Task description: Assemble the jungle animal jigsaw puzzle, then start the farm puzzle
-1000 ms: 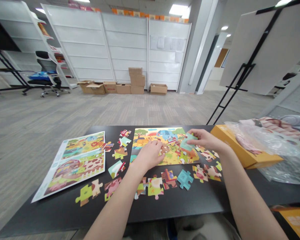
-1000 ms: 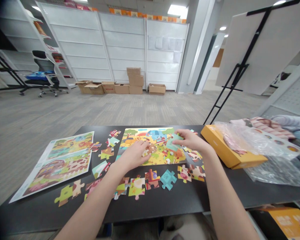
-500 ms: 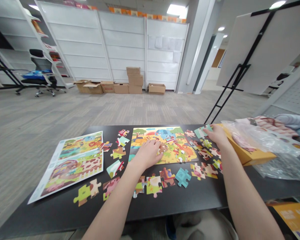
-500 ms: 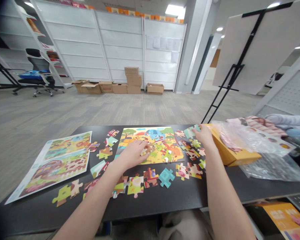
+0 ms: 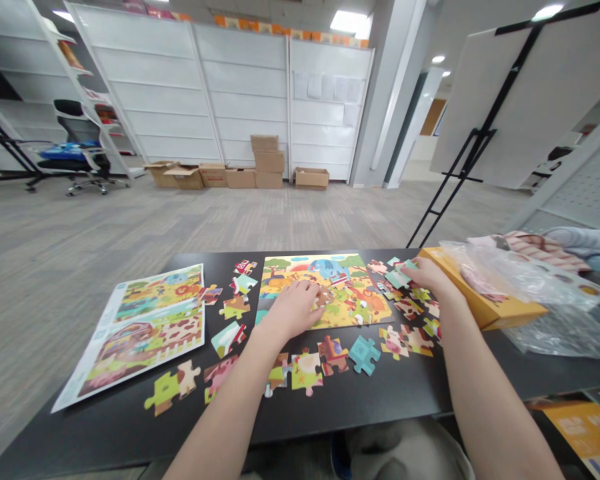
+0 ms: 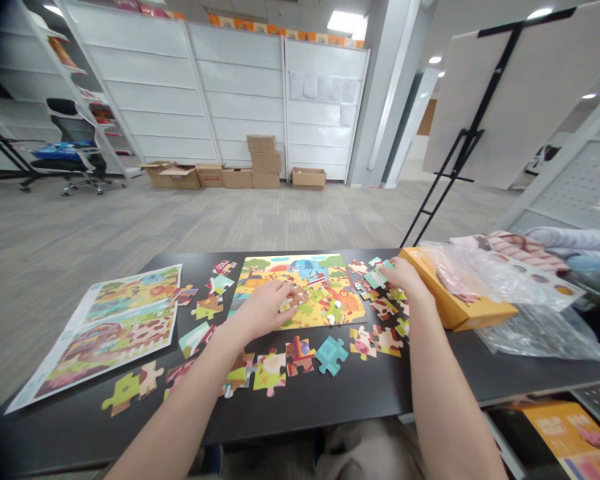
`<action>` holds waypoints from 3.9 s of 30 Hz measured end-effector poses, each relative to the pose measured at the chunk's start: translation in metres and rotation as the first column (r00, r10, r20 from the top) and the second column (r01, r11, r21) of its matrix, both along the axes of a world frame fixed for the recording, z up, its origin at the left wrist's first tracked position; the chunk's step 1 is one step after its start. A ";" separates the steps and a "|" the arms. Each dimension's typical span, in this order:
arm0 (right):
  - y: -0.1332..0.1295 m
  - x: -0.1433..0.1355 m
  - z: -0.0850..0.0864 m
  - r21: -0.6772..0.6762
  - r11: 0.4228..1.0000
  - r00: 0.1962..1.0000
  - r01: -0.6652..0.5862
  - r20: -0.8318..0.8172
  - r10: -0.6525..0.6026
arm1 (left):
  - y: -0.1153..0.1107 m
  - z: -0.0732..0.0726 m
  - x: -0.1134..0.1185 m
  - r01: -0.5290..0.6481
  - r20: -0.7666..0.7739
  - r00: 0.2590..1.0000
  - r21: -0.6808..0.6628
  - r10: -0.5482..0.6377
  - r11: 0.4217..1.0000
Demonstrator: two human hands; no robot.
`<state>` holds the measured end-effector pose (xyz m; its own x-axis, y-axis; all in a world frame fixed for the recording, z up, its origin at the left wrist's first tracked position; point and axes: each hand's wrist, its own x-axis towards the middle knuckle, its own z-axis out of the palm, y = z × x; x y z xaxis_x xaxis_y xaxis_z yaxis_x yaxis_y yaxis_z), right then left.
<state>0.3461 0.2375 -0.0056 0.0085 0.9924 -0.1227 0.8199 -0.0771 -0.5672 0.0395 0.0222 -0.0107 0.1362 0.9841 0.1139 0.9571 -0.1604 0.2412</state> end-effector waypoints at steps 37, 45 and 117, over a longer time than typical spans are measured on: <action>0.002 0.048 0.006 -0.093 0.952 0.903 -0.291 0.302 0.306 | 0.001 0.000 -0.001 0.009 0.012 1.000 -0.004 -0.009 1.000; -0.005 0.038 0.014 -0.014 0.943 0.912 -0.333 0.250 0.326 | 0.001 0.000 -0.001 0.006 0.030 1.000 -0.003 -0.006 1.000; -0.039 -0.062 0.000 0.324 0.773 0.771 -0.545 -0.167 0.614 | -0.050 0.037 -0.024 0.102 0.129 0.989 -0.220 -0.074 0.970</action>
